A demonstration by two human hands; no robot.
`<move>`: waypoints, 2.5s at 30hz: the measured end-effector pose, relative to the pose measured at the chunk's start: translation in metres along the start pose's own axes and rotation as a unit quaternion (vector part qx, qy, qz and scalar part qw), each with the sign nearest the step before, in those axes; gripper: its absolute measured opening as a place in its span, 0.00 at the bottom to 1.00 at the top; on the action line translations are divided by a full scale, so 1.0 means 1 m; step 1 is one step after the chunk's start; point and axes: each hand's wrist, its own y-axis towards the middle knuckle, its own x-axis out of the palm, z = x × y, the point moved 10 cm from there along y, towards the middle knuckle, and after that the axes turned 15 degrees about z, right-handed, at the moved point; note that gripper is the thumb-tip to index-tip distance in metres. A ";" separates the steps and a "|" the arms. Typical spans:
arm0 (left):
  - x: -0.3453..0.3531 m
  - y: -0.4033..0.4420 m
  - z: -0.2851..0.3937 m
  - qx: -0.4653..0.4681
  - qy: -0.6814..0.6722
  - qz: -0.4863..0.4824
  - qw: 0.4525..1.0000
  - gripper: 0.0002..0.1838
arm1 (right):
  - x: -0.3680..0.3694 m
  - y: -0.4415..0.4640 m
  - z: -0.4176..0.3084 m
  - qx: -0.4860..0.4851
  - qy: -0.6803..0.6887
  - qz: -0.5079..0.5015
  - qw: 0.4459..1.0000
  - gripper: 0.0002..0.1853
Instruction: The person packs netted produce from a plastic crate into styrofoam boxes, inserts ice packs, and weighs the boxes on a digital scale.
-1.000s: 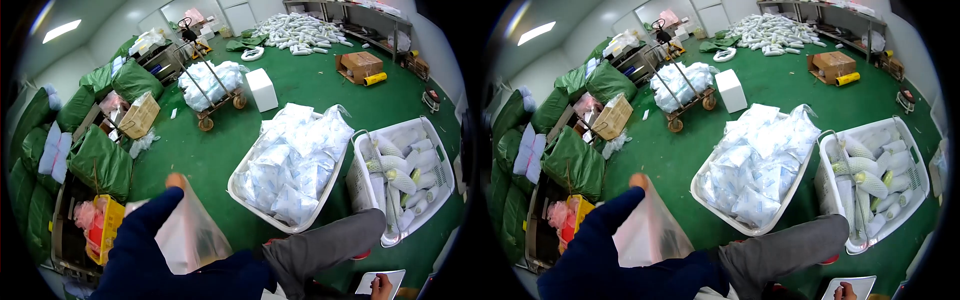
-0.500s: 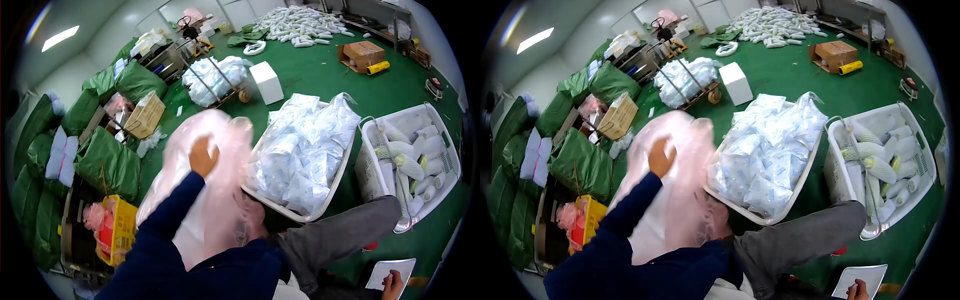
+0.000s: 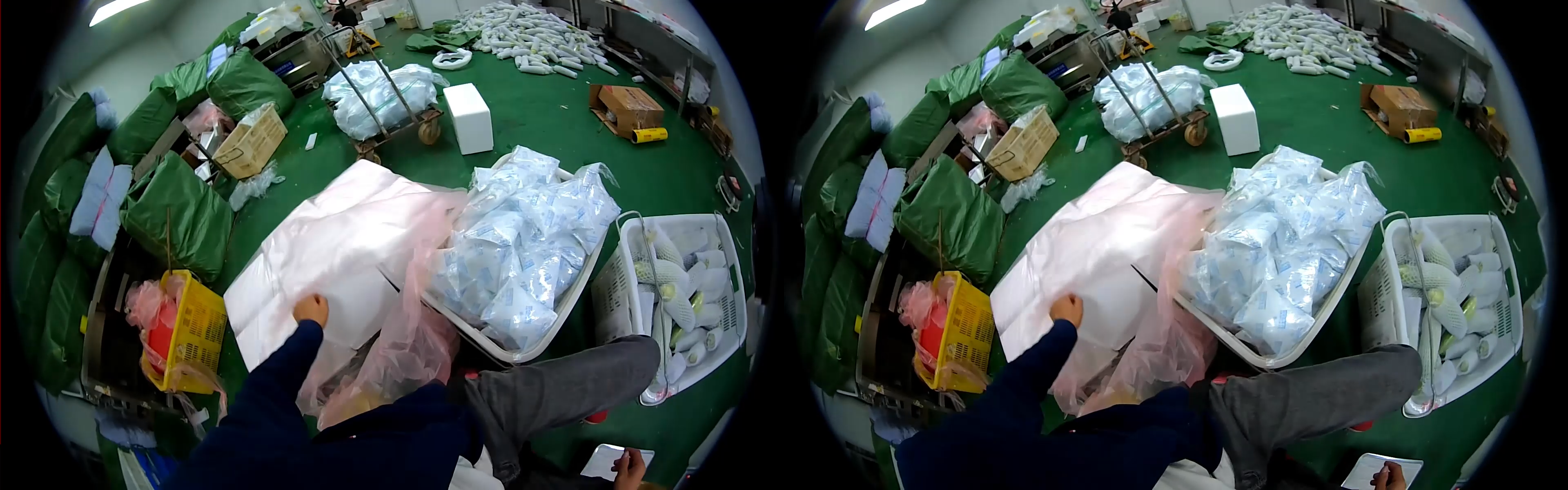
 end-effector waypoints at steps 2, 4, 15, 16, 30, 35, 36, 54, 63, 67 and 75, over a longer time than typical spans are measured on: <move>-0.020 0.037 0.018 0.003 -0.035 0.017 0.999 0.21 | -0.002 -0.001 -0.006 -0.006 -0.014 0.004 1.000 0.21; -0.026 0.069 0.047 0.040 -0.159 0.112 0.980 0.22 | -0.001 -0.002 -0.007 -0.004 -0.011 0.005 1.000 0.20; 0.135 0.152 0.235 0.085 -0.213 -0.142 0.963 0.34 | -0.011 -0.019 0.012 0.017 -0.005 0.056 0.998 0.17; 0.139 0.153 0.241 0.061 -0.232 -0.148 0.959 0.35 | -0.014 -0.024 0.013 0.027 -0.005 0.064 0.998 0.17; 0.110 0.126 0.060 0.175 -0.255 -0.124 0.943 0.25 | -0.006 -0.035 0.034 0.070 -0.036 0.044 0.996 0.19; -0.024 0.028 0.020 0.049 -0.060 -0.022 0.997 0.26 | 0.005 -0.008 0.039 0.046 -0.052 0.018 0.997 0.21; -0.026 0.025 0.023 0.065 -0.037 -0.024 0.997 0.26 | 0.006 -0.004 0.038 0.046 -0.058 0.019 0.997 0.21; 0.055 0.002 0.144 0.243 -0.184 -0.327 0.895 0.24 | -0.016 -0.013 -0.011 -0.059 0.002 0.084 0.995 0.17; -0.267 -0.017 0.556 0.419 -0.537 -0.075 0.728 0.20 | -0.081 -0.067 0.039 -0.003 0.143 0.295 0.945 0.14; -0.510 -0.206 0.646 0.597 -0.663 0.077 0.446 0.19 | -0.125 -0.123 0.050 0.056 0.514 0.393 0.760 0.23; -0.566 -0.679 0.543 0.813 -0.494 -0.240 0.194 0.29 | -0.098 -0.201 0.077 0.121 0.616 0.482 0.612 0.53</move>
